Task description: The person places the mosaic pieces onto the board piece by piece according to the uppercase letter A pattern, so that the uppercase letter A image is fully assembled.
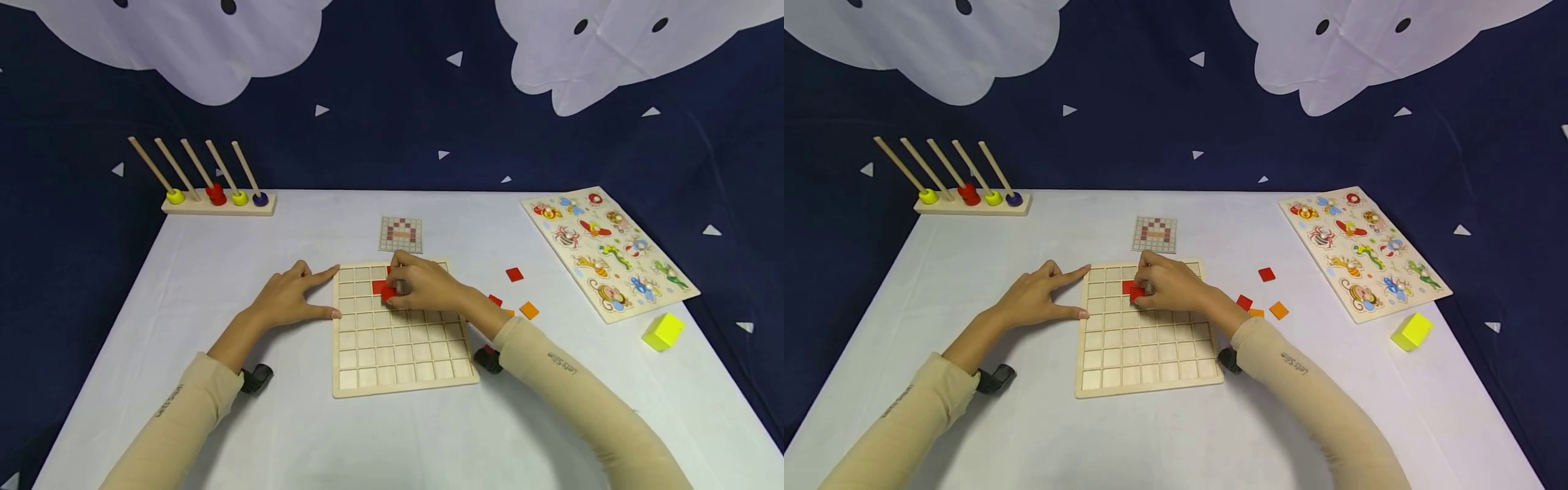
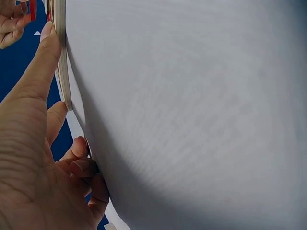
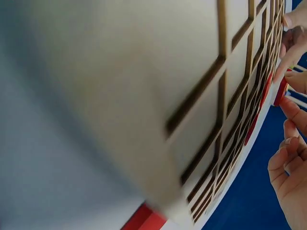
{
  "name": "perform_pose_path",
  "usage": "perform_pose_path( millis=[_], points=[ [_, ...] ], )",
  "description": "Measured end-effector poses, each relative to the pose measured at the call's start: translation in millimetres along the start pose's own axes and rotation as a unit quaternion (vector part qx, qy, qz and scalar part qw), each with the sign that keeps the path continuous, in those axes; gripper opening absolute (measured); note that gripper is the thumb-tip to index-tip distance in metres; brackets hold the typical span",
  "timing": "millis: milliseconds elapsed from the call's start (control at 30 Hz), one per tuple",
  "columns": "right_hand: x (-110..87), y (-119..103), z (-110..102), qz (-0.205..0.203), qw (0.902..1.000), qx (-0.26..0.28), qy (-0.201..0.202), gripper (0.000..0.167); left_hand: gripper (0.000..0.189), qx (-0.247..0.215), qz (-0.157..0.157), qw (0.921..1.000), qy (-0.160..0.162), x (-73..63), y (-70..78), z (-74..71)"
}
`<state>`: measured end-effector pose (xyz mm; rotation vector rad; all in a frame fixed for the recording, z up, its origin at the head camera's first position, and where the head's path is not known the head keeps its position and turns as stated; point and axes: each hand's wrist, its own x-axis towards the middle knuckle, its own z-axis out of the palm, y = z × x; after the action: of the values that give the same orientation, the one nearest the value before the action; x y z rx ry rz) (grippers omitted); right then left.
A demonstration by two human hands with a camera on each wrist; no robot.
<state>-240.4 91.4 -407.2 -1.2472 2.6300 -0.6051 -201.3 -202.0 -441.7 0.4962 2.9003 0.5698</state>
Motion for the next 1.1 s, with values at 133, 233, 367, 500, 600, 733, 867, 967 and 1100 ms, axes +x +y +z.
perform_pose_path(
  millis=[133,233,367,500,600,733,867,967,1100],
  points=[
    [7.6,-6,5,-0.017,0.9998,-0.005,-0.005,0.027,0.094,-0.004,0.003,1.0,0.002,0.0,1.5,-1.0],
    [12.4,-12,8,-0.024,0.9996,-0.01,-0.009,0.025,0.094,-0.005,0.005,1.0,0.003,0.3,2.2,-1.4],
    [18.4,-19,11,-0.028,0.9993,-0.021,-0.012,0.024,0.094,-0.003,0.006,1.0,0.004,0.4,3.1,-2.2],
    [23.6,-24,15,-0.025,0.9987,-0.037,-0.022,0.024,0.094,-0.002,0.007,1.0,0.004,0.7,3.2,-2.0],
    [25.5,-26,18,-0.023,0.9983,-0.045,-0.029,0.023,0.094,-0.002,0.006,1.0,0.002,1.2,2.3,-1.0],
    [26.6,-26,21,-0.026,0.9988,-0.032,-0.026,0.018,0.095,-0.002,0.002,1.0,-0.001,0.8,1.1,-0.4],
    [27.4,-25,23,-0.027,0.9995,-0.006,-0.019,0.015,0.095,0.0,0.0,1.0,0.001,0.5,0.8,-1.1],
    [26.9,-25,23,-0.016,0.9996,0.01,-0.02,0.016,0.095,0.001,0.0,1.0,0.0,0.6,1.2,-1.3],
    [25.7,-26,24,-0.004,0.9994,0.016,-0.029,0.019,0.094,0.0,-0.001,1.0,-0.002,0.1,2.2,-0.8]
  ],
)
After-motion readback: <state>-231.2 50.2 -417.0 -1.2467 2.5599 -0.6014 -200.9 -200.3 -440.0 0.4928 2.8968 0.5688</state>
